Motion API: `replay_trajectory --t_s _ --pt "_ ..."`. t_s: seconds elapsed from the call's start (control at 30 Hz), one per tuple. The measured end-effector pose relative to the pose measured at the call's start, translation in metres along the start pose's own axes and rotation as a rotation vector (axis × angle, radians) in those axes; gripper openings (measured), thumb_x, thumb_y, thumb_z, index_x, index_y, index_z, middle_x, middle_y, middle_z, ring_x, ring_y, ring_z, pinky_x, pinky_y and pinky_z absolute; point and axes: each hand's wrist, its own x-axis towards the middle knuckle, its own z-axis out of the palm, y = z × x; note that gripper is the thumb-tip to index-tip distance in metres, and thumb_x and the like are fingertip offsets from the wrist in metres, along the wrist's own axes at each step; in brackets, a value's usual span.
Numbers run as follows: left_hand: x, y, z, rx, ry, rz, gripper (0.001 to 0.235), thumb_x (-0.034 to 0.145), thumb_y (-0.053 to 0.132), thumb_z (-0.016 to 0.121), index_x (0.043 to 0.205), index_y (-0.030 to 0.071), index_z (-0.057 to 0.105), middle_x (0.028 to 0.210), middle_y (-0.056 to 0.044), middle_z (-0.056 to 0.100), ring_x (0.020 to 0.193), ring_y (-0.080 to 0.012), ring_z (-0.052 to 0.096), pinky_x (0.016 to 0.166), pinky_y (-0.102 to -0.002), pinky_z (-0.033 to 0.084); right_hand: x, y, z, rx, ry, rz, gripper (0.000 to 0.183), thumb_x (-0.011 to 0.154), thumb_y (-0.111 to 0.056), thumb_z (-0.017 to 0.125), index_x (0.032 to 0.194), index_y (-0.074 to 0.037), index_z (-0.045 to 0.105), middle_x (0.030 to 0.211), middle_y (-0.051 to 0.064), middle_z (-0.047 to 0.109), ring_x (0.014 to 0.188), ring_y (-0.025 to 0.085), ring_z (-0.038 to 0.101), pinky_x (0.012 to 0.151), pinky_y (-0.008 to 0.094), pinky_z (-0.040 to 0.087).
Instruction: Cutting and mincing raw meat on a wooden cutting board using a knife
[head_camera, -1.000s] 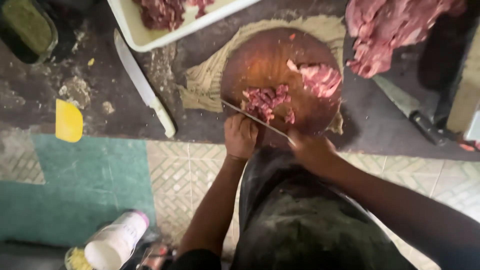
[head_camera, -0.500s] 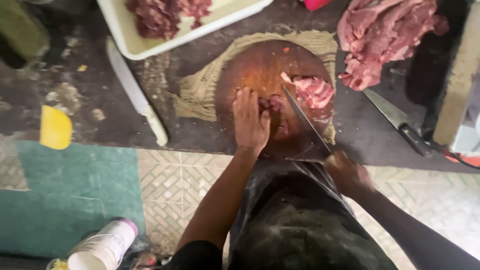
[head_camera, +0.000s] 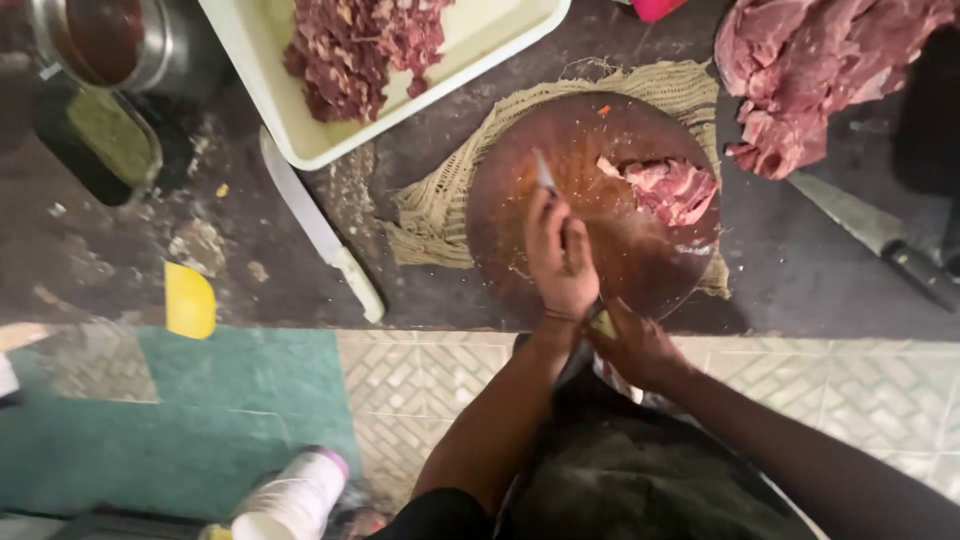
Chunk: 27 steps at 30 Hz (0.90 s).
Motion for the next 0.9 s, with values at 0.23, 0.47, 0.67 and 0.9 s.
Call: replay_trajectory --t_s 0.23,0.47,0.67,0.9 --pt "0.198 0.093 -0.047 0.012 0.24 -0.14 0.02 0.102 0.007 0.062 0.118 -0.003 0.067 0.115 -0.026 0.067 0.104 -0.0372 0.068 0.093 -0.047 0.054 -0.067 -0.12 -0.063 0.01 0.348 -0.714 0.024 0.086 -0.035 0.073 0.089 -0.012 0.068 0.057 0.016 0.069 0.058 0.039 0.072 0.044 0.048 0.052" --pt "0.342 -0.028 -0.033 0.269 -0.159 0.617 0.016 0.104 0.009 0.067 0.119 0.004 0.065 0.136 -0.013 0.065 0.133 -0.032 0.06 0.116 -0.052 0.044 -0.095 -0.048 -0.087 -0.196 0.154 -0.316 0.049 0.092 -0.042 0.057 0.137 -0.025 0.052 0.13 0.004 0.065 0.114 0.034 0.064 0.085 0.048 0.051" --pt "0.263 0.02 0.01 0.209 -0.376 0.416 0.017 0.102 0.016 0.061 0.111 0.003 0.066 0.106 -0.011 0.075 0.105 -0.0287 0.072 0.099 -0.043 0.052 -0.118 0.039 -0.086 -0.001 0.22 0.264 0.047 0.083 -0.048 0.068 0.127 -0.033 0.056 0.075 0.014 0.076 0.084 0.033 0.076 0.077 0.044 0.055" --pt "0.077 0.041 0.106 0.638 -1.137 0.398 0.022 0.082 0.033 0.066 0.097 0.017 0.066 0.091 -0.01 0.074 0.089 -0.0327 0.073 0.096 -0.058 0.046 -0.148 0.042 -0.119 0.17 0.436 0.215 0.028 0.085 -0.04 0.071 0.11 -0.029 0.071 0.045 0.003 0.071 0.06 0.024 0.078 0.07 0.041 0.06"
